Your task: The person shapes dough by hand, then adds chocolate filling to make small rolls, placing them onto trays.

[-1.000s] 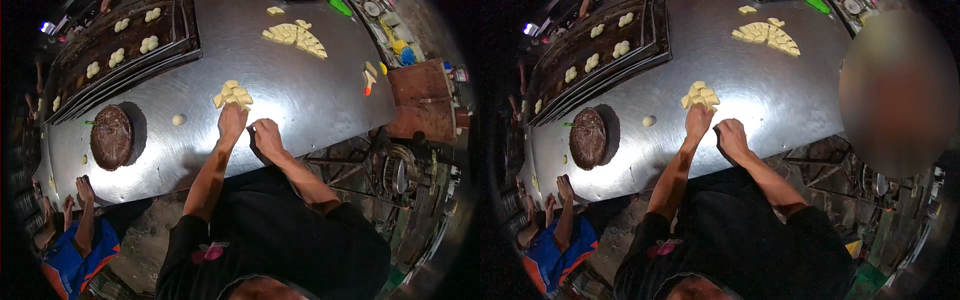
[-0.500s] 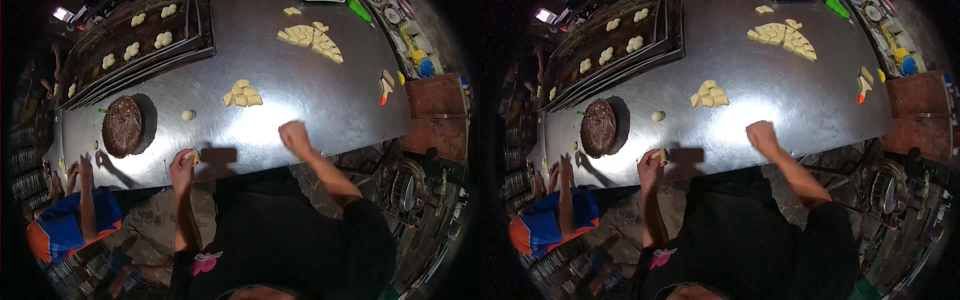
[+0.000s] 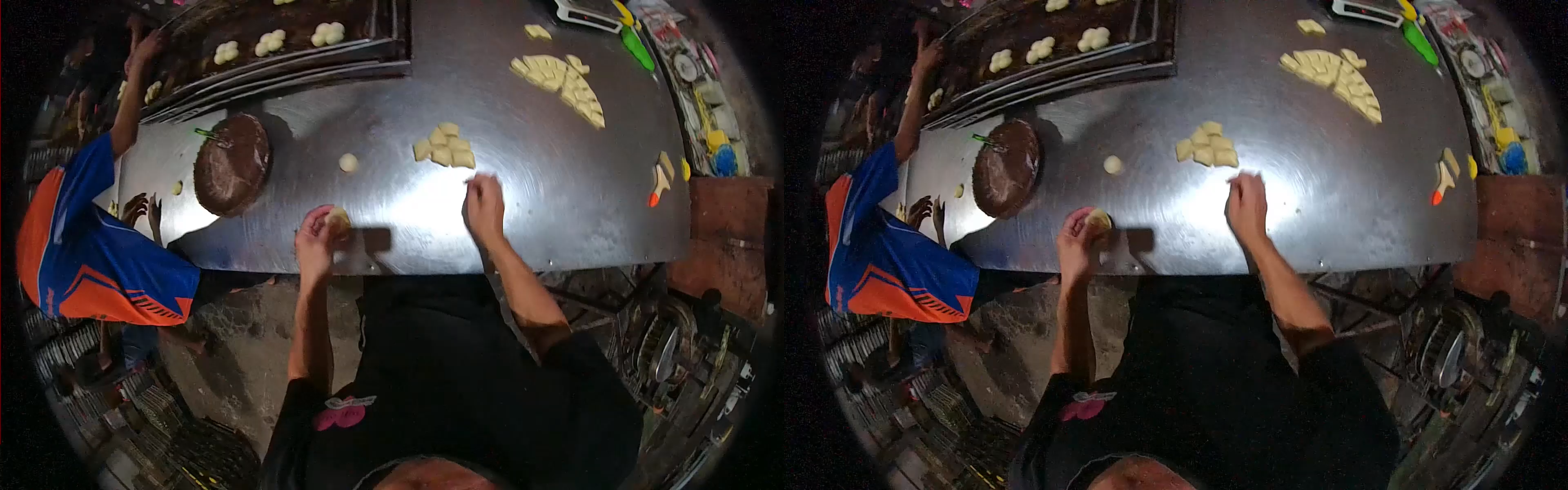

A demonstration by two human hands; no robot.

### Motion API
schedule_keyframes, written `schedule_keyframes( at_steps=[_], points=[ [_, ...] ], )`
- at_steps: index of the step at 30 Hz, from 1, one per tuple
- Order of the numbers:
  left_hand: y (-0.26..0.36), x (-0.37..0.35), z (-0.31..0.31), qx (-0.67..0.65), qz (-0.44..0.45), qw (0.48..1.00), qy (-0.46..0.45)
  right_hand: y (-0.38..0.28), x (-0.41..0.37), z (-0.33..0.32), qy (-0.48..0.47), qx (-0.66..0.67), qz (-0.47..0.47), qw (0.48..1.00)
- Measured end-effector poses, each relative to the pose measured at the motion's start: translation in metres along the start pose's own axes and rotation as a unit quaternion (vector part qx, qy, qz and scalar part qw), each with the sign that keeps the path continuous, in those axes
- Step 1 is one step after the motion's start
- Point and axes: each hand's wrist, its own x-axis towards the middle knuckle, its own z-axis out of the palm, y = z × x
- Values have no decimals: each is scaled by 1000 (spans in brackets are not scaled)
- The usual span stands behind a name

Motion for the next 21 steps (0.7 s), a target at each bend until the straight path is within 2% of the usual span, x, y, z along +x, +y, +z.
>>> schedule_keyframes(
  at_steps=[3, 5, 6, 7, 9, 11, 13, 14, 16, 19, 20, 21],
  points=[
    [-11, 6, -28, -70, -4, 997, 36, 1, -50, -28, -79, 1, -91, 993],
    [-27, 8, -53, -98, -14, 993, 61, -4, -52, -51, -110, -17, -18, 994],
    [-35, 8, -66, -96, -22, 993, 60, -9, -49, -47, -108, 3, 101, 989],
    [-37, 8, -76, -92, -28, 994, 57, -29, -34, -39, -109, 4, 97, 989],
    [-42, 8, -81, -99, -17, 994, 47, -69, 5, -5, -135, 120, 196, 964],
    [-42, 7, -77, -67, -22, 997, 45, -79, 29, 57, -164, 159, 104, 968],
    [-35, 1, -72, -66, -14, 997, 32, -105, 55, 98, -198, 103, -41, 974],
    [-35, 0, -72, -58, -17, 998, 35, -107, 63, 113, -202, 105, -45, 973],
    [-31, -5, -73, -43, -32, 998, 35, -111, 70, 137, -253, 36, -127, 958],
    [-24, -12, -63, -72, -36, 996, 46, -116, 75, 138, -279, 74, -77, 954],
    [-35, -10, -60, -73, -19, 997, 27, -116, 74, 130, -259, 15, -122, 958],
    [-26, -9, -50, -76, -16, 997, 6, -120, 65, 124, -265, 16, -120, 957]
  ],
)
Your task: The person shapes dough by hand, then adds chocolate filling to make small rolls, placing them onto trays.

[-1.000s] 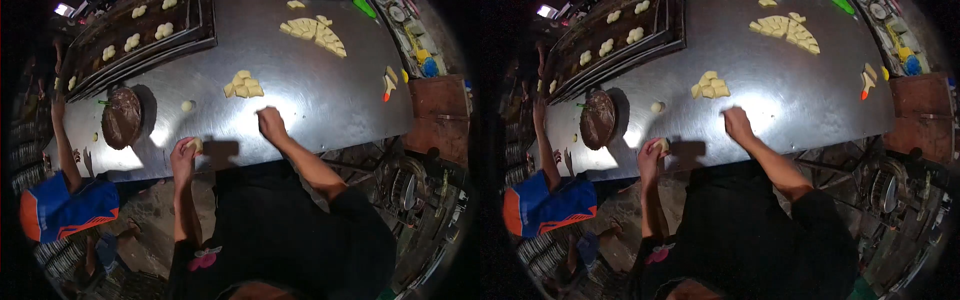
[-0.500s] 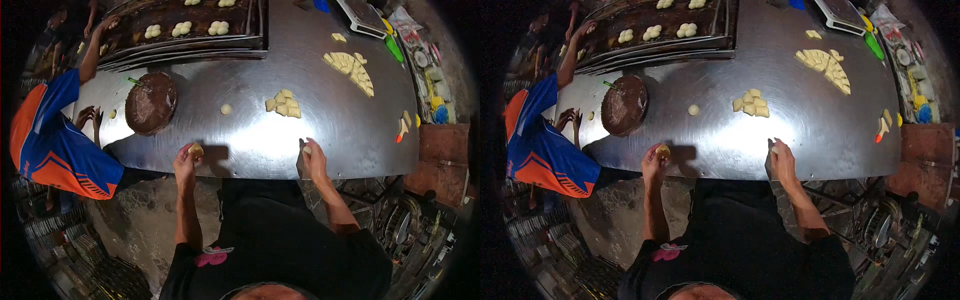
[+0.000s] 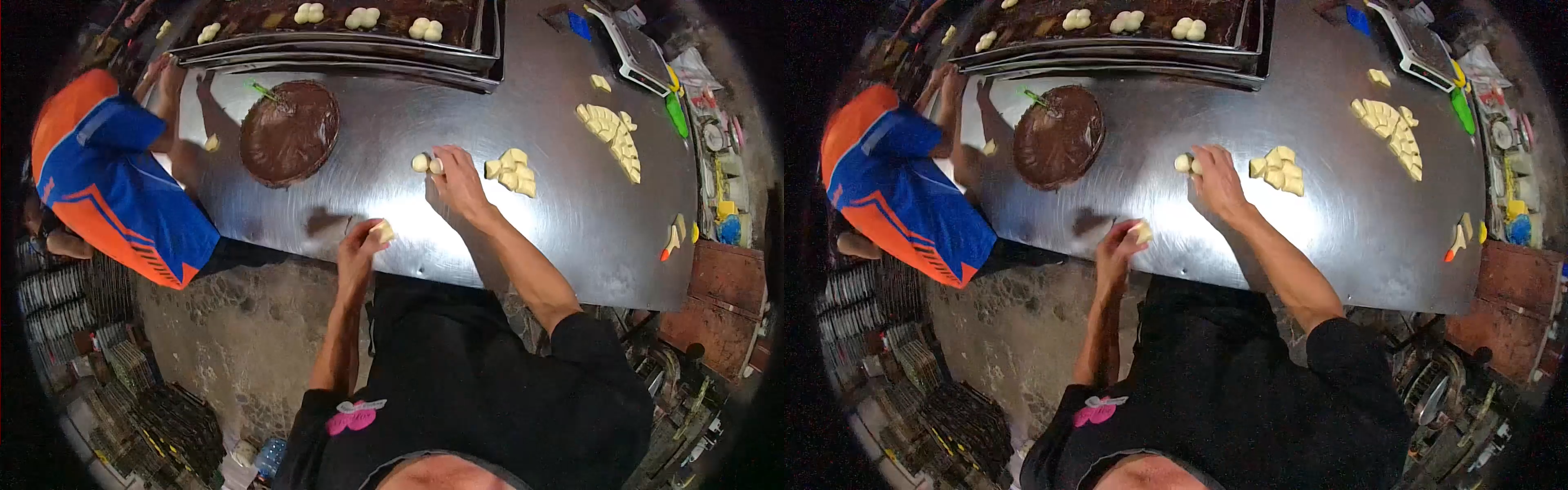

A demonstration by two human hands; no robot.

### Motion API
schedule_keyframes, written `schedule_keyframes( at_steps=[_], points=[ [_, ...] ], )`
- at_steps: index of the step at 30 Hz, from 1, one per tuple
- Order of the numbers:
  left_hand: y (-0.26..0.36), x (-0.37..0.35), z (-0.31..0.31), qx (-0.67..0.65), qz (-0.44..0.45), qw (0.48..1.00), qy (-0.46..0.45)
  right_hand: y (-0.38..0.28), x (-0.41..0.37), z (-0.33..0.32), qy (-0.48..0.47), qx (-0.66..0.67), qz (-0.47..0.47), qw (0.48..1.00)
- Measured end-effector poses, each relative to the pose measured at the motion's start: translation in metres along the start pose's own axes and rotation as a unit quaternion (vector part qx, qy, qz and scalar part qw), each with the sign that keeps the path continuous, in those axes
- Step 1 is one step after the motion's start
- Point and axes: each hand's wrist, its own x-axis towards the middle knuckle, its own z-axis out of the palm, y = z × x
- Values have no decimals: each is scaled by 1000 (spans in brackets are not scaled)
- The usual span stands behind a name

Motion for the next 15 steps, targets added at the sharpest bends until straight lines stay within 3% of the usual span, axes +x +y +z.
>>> schedule_keyframes(
  at_steps=[2, 3, 4, 8, 10, 12, 13, 15],
  points=[
    [4, 4, 28, -35, 17, 999, -28, -13, -18, -15, -14, 69, 11, 997],
    [4, 8, 42, -36, 20, 998, -37, -42, -28, -37, -95, 200, 125, 967],
    [5, 14, 56, -61, 14, 996, -61, -37, -42, -32, -103, 247, 118, 956],
    [14, 13, 95, -36, 35, 987, -152, -36, -70, -64, -84, 265, 186, 942],
    [21, 9, 102, -60, 25, 987, -150, -28, -80, -73, -71, 299, 220, 926],
    [31, 8, 99, -103, 50, 986, -124, -29, -85, -82, -83, 556, 248, 789],
    [28, 9, 96, -101, 52, 984, -135, -38, -84, -86, -76, 612, 265, 741],
    [22, 5, 94, -76, 52, 988, -122, -47, -83, -78, -51, 656, 254, 709]
  ],
)
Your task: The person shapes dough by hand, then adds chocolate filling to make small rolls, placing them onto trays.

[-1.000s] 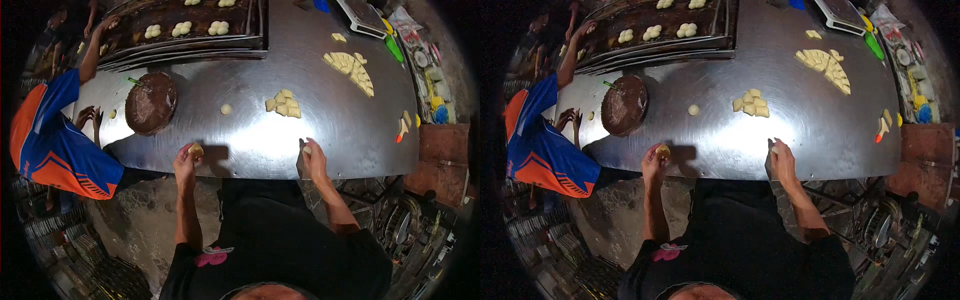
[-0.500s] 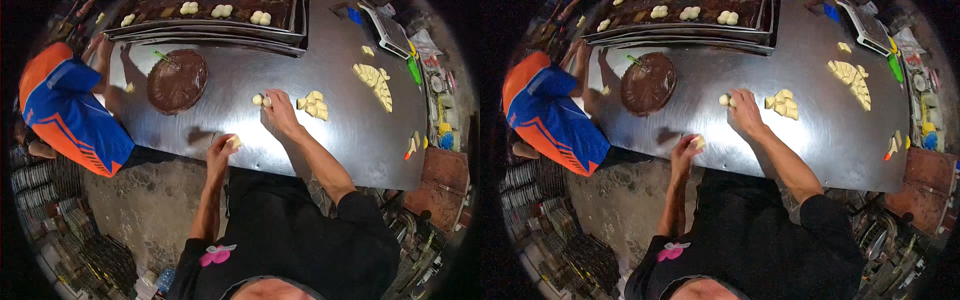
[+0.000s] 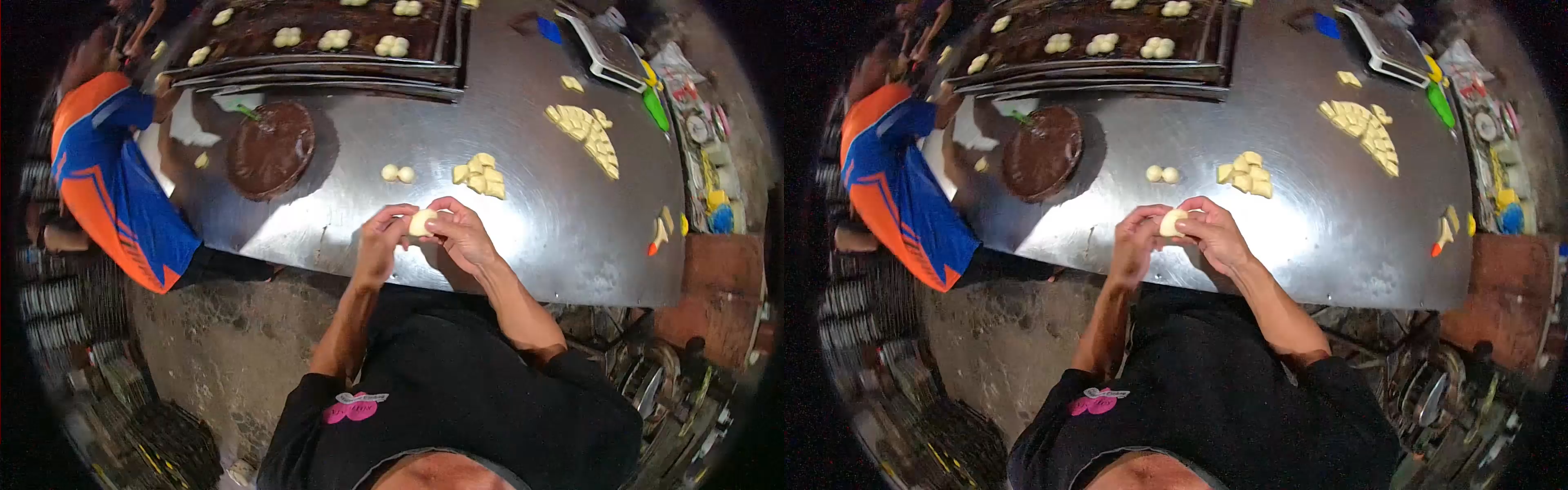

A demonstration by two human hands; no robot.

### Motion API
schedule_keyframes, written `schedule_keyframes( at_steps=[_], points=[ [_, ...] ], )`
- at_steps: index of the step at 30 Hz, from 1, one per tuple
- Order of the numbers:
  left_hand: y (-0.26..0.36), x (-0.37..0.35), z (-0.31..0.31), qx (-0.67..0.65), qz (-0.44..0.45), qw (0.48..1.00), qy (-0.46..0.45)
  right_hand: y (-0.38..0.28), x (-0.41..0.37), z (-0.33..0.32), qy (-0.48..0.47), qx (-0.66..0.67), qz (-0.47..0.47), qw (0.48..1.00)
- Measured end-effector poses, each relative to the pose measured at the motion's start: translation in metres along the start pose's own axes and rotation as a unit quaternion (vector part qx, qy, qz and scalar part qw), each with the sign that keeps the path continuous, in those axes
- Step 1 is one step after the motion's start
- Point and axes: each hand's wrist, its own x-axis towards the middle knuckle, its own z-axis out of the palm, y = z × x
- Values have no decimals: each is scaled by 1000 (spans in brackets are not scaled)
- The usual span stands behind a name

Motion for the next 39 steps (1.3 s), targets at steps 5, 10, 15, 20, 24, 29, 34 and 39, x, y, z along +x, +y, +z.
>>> schedule_keyframes(
  at_steps=[5, 10, 15, 20, 24, 29, 34, 39],
  points=[
    [-27, -19, -2, 94, 18, 989, 117, 36, 29, 32, 56, 128, -24, 990],
    [-11, -31, -38, 279, 81, 943, 160, 54, 87, 79, 39, -14, 5, 999],
    [18, -50, -107, 243, 81, 945, 203, 41, 206, 131, -116, -624, -401, 661],
    [21, -67, -165, 184, 54, 945, 264, 42, 280, 163, -299, -789, -322, 430],
    [21, -80, -200, 188, 5, 940, 285, 31, 295, 182, -366, -830, -117, 405],
    [27, -73, -214, 163, -4, 942, 294, 33, 306, 180, -362, -837, -71, 403],
    [15, -40, -209, 43, -36, 969, 239, 46, 309, 182, -356, -813, -75, 455],
    [27, -3, -170, -231, 14, 947, 222, 36, 260, 174, -295, -260, 325, 860]
  ],
)
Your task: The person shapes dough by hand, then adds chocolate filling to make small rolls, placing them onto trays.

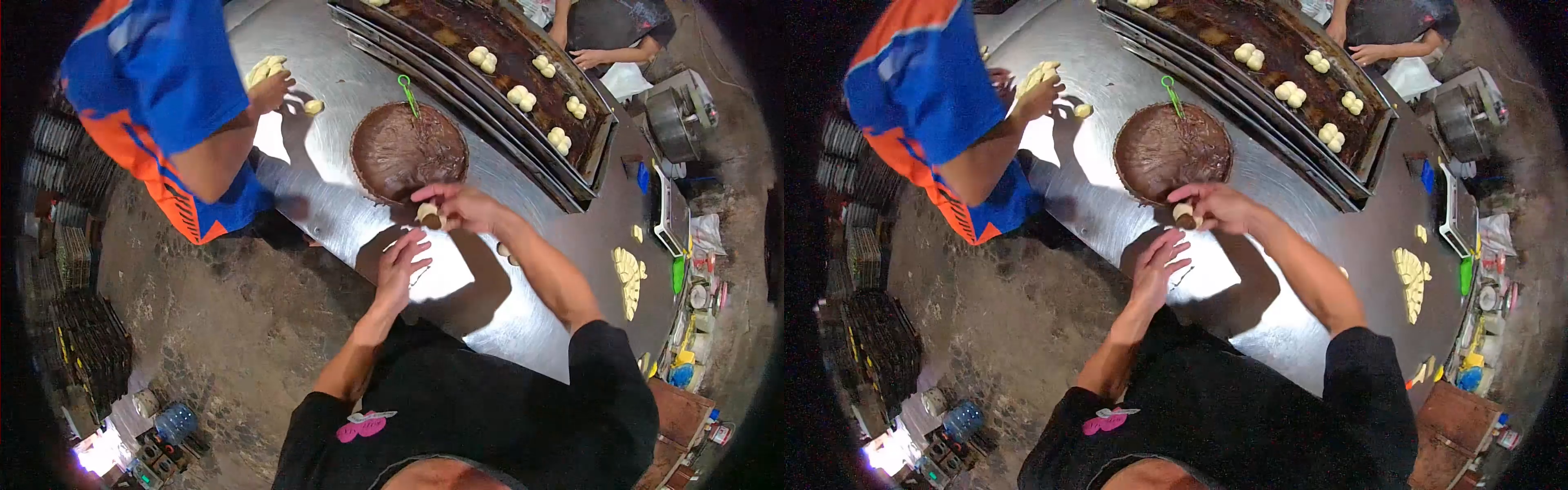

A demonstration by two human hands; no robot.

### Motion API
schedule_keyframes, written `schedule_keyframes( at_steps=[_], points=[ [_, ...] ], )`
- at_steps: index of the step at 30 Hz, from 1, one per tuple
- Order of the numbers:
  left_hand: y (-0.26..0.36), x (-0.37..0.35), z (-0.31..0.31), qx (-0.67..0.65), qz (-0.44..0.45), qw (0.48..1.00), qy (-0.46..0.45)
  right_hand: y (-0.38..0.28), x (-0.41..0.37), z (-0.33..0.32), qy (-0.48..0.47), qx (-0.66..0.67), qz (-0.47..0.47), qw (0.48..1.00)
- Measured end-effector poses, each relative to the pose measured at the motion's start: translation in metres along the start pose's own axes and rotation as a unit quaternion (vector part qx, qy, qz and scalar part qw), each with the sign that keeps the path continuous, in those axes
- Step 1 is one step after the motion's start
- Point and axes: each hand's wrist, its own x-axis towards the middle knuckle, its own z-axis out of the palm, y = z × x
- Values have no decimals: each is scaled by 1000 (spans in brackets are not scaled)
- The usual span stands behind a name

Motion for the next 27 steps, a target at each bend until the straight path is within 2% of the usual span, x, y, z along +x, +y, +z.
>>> schedule_keyframes(
  at_steps=[1, 2, 4, 6, 9, 10, 11, 12, 14, 16, 17, 18, 19, 20, 21, 22, 23, 24, 26, 27],
  points=[
    [0, -3, 12, -62, 4, 998, 5, 5, -15, 13, -2, 63, -23, 998],
    [0, -7, 18, -58, 2, 998, 0, 12, -30, 25, -2, 128, -47, 991],
    [-5, -15, 32, 23, 93, 995, 33, 29, -54, 33, -18, 203, -86, 975],
    [-11, -24, 39, 4, 97, 995, 31, 43, -81, 37, 15, 207, -104, 973],
    [-15, -38, 56, -35, 86, 995, 38, 65, -115, 40, 153, 198, -132, 959],
    [-20, -43, 64, -31, 84, 996, 26, 75, -124, 45, 170, 151, -169, 959],
    [-23, -49, 72, 10, 70, 997, 27, 85, -137, 55, 260, -47, -212, 941],
    [-26, -54, 81, 51, 58, 997, 29, 91, -149, 69, 340, -242, -242, 876],
    [-39, -62, 95, 72, 47, 996, 14, 116, -160, 73, 417, -426, -332, 731],
    [-50, -71, 98, 226, 113, 968, 5, 128, -173, 77, 433, -419, -345, 719],
    [-55, -72, 94, 309, 198, 930, 1, 132, -181, 78, 417, -422, -337, 731],
    [-62, -70, 87, 310, 232, 922, -15, 128, -191, 81, 398, -422, -329, 745],
    [-59, -74, 87, 250, 219, 941, -58, 119, -202, 88, 384, -397, -331, 765],
    [-55, -77, 88, 189, 205, 955, -100, 124, -201, 82, 394, -432, -361, 726],
    [-51, -77, 87, 69, 122, 972, -189, 118, -206, 83, 399, -460, -368, 703],
    [-49, -76, 84, 72, 121, 972, -186, 110, -209, 83, 403, -489, -375, 677],
    [-47, -73, 78, 39, 36, 977, -207, 105, -206, 80, 407, -494, -397, 658],
    [-46, -69, 71, 4, -50, 973, -225, 103, -201, 78, 403, -494, -397, 661],
    [-47, -57, 58, 3, -56, 970, -238, 97, -189, 76, 312, -374, -313, 815],
    [-40, -55, 57, -32, -69, 968, -238, 96, -184, 74, 325, -406, -290, 804]
  ],
)
